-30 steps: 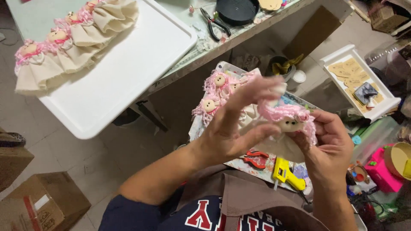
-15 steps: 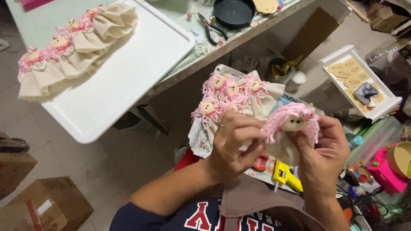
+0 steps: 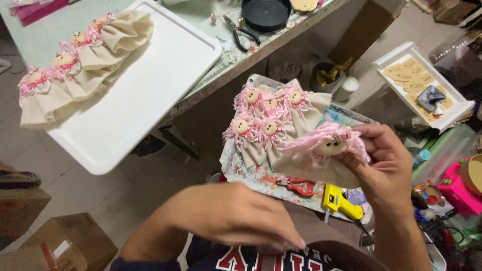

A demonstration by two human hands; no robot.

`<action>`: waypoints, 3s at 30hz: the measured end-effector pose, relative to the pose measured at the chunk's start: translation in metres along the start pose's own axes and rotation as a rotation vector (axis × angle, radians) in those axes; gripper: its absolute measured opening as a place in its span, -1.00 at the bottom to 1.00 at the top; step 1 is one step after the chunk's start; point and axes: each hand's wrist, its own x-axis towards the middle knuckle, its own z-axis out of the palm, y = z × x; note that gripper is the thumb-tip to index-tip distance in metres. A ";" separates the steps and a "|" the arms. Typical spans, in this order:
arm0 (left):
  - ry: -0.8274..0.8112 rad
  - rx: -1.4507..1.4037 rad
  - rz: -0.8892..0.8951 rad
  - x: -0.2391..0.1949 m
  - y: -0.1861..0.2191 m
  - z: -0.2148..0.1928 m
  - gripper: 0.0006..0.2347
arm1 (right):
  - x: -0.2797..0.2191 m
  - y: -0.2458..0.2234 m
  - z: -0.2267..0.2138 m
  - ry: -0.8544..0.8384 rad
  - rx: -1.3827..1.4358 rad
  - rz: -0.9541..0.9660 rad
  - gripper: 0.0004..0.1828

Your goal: Assembling and decorating small fabric dolls using a hot glue gun.

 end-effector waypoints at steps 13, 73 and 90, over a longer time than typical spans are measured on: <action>0.800 0.184 -0.169 0.040 -0.037 0.021 -0.65 | 0.001 -0.017 0.000 -0.166 -0.086 0.029 -0.59; 1.030 -0.950 -0.494 0.039 -0.081 0.050 -0.87 | -0.103 0.155 -0.110 -0.404 -1.269 0.414 -0.46; 1.054 -1.096 -0.479 0.068 -0.080 0.067 -0.89 | -0.099 0.021 -0.045 -0.193 -0.724 -0.541 -0.74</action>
